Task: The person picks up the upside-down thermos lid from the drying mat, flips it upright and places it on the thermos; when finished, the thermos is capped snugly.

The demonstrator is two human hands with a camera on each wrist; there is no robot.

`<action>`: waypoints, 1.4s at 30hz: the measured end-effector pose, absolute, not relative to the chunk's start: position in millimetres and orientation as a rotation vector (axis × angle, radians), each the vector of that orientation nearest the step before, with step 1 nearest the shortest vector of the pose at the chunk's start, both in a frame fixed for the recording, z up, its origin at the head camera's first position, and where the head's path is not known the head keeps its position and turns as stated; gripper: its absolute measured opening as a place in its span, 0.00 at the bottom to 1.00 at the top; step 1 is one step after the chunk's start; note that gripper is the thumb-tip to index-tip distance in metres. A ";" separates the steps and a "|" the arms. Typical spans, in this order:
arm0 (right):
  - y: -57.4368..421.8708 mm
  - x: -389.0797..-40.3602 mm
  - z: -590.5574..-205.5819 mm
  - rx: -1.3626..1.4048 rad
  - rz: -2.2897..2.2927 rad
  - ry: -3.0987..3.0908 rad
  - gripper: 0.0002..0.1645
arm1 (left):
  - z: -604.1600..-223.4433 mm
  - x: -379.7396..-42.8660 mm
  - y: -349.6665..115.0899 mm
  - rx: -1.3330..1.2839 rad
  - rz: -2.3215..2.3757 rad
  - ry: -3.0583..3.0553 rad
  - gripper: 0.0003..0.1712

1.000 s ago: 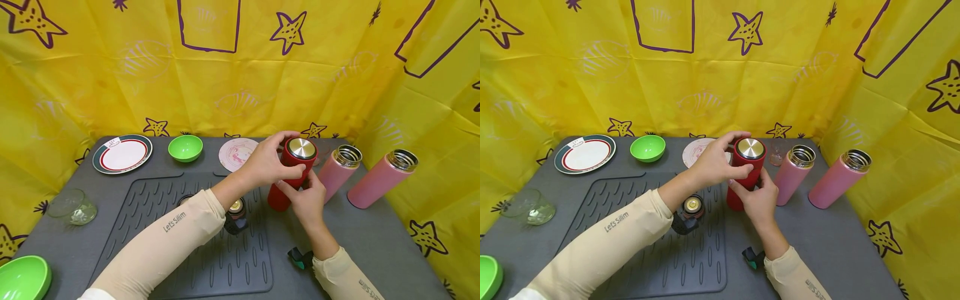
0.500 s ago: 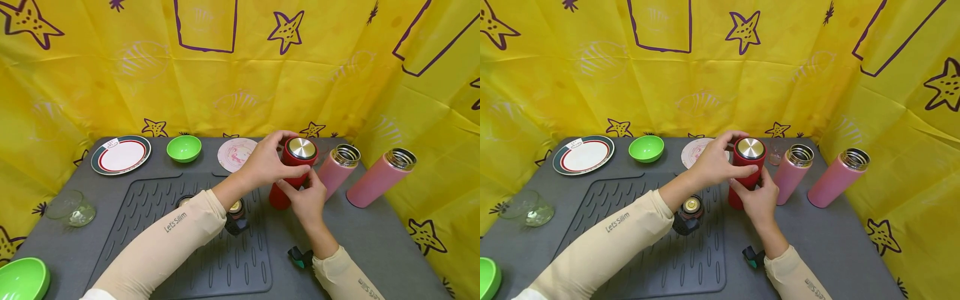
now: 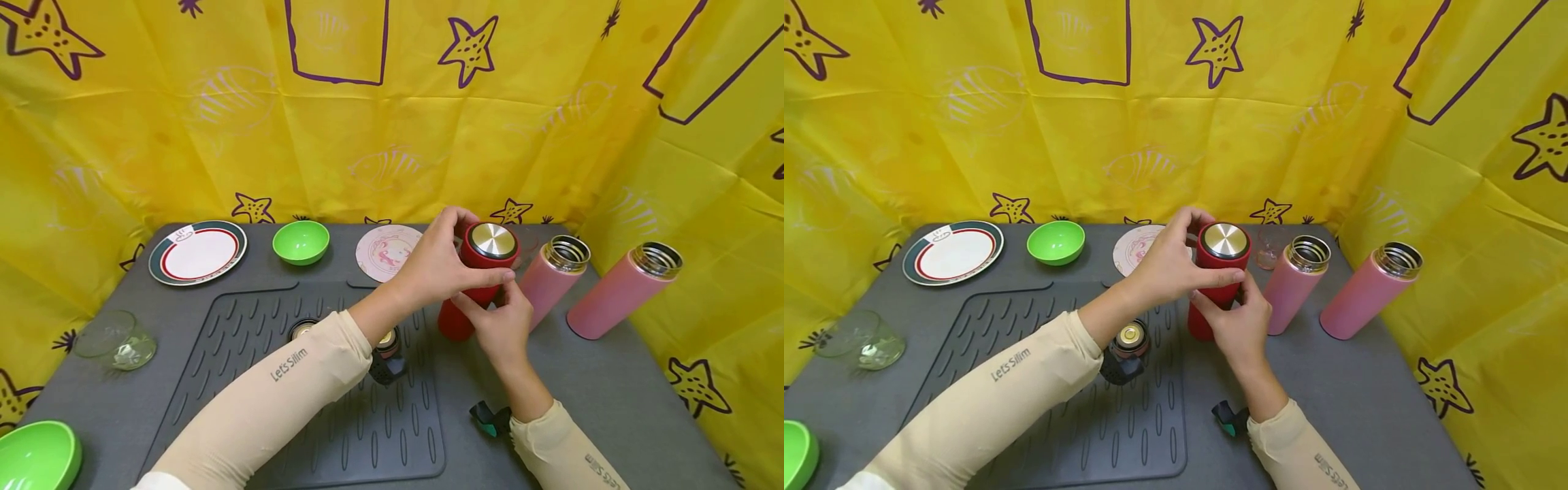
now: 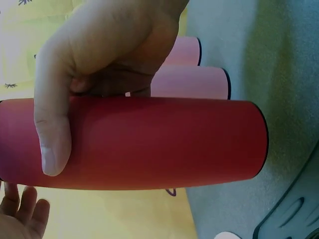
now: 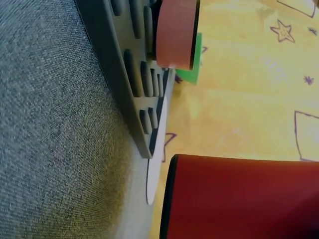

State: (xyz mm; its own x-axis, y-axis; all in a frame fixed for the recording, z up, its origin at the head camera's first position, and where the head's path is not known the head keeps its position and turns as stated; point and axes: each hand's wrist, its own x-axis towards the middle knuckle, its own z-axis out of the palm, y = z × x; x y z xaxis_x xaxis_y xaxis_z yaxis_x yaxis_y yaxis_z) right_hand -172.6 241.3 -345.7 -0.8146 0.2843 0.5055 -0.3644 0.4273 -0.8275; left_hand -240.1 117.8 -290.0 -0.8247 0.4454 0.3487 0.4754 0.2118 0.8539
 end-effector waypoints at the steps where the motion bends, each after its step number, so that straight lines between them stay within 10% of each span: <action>1: 241.5 -172.7 -345.8 0.070 1.427 -2.089 0.27 | -289.8 -240.1 117.5 -0.923 -1.702 -2.423 0.41; 42: 256.2 -195.4 -384.1 0.111 1.383 -2.025 0.30 | -285.9 -241.0 117.0 -1.003 -1.736 -2.466 0.46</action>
State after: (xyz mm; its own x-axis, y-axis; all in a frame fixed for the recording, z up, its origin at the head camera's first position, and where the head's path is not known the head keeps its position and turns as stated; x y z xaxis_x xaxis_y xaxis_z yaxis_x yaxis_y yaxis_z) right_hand -195.4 256.2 -384.1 -0.7696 0.2907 0.5685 -0.4236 0.4338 -0.7952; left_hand -241.0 117.0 -285.9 -0.8002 0.5097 0.3161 0.4695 0.2043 0.8590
